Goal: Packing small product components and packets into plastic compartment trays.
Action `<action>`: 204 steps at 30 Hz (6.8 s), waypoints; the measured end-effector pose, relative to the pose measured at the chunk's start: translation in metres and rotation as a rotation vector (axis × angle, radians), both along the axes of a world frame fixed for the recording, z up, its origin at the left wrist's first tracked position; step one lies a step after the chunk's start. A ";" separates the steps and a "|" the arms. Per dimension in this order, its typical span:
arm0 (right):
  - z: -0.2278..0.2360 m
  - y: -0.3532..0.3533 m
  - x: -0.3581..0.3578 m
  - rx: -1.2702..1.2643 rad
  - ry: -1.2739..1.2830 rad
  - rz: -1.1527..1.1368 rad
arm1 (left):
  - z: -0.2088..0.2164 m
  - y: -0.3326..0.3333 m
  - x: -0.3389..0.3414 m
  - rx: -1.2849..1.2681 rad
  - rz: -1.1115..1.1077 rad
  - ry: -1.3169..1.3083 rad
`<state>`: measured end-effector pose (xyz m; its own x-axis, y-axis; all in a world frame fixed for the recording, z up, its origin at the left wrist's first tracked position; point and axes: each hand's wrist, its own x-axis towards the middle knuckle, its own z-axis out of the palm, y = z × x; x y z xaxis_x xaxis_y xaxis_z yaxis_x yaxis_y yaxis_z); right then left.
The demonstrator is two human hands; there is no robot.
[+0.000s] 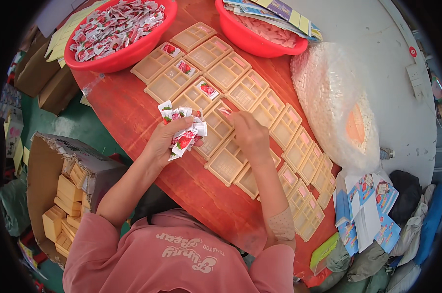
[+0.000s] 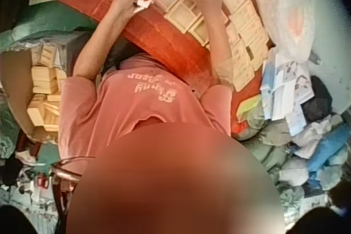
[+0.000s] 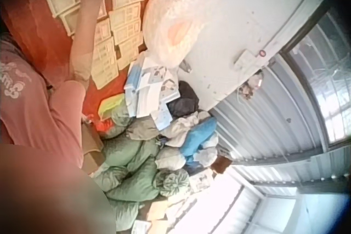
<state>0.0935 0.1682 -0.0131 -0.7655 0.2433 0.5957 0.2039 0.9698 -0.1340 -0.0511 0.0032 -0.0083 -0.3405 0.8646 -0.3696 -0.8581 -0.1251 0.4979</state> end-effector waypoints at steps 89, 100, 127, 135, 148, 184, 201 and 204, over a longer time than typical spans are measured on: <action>0.014 -0.005 0.116 -0.865 0.009 -0.665 | 0.003 0.020 0.103 -0.020 -0.338 0.055; 0.034 -0.026 0.129 -0.111 0.005 -0.115 | 0.005 0.030 0.114 0.010 -0.359 0.090; 0.005 -0.004 0.140 0.230 -0.212 -0.183 | 0.012 0.022 0.111 -0.099 -0.321 0.074; 0.007 -0.004 0.140 0.131 -0.238 -0.151 | 0.011 0.027 0.122 -0.074 -0.288 0.109; 0.046 -0.035 0.161 -1.294 -0.019 -0.195 | 0.009 0.041 0.156 -0.049 -0.405 0.283; 0.055 -0.032 0.250 -1.520 0.197 -0.409 | 0.003 0.053 0.198 -0.036 -0.749 0.368; 0.005 0.015 0.306 -0.240 -0.087 -0.379 | 0.013 0.059 0.213 -0.139 -0.754 0.034; 0.004 0.017 0.303 -0.099 -0.155 -0.326 | 0.011 0.061 0.215 -0.143 -0.730 0.036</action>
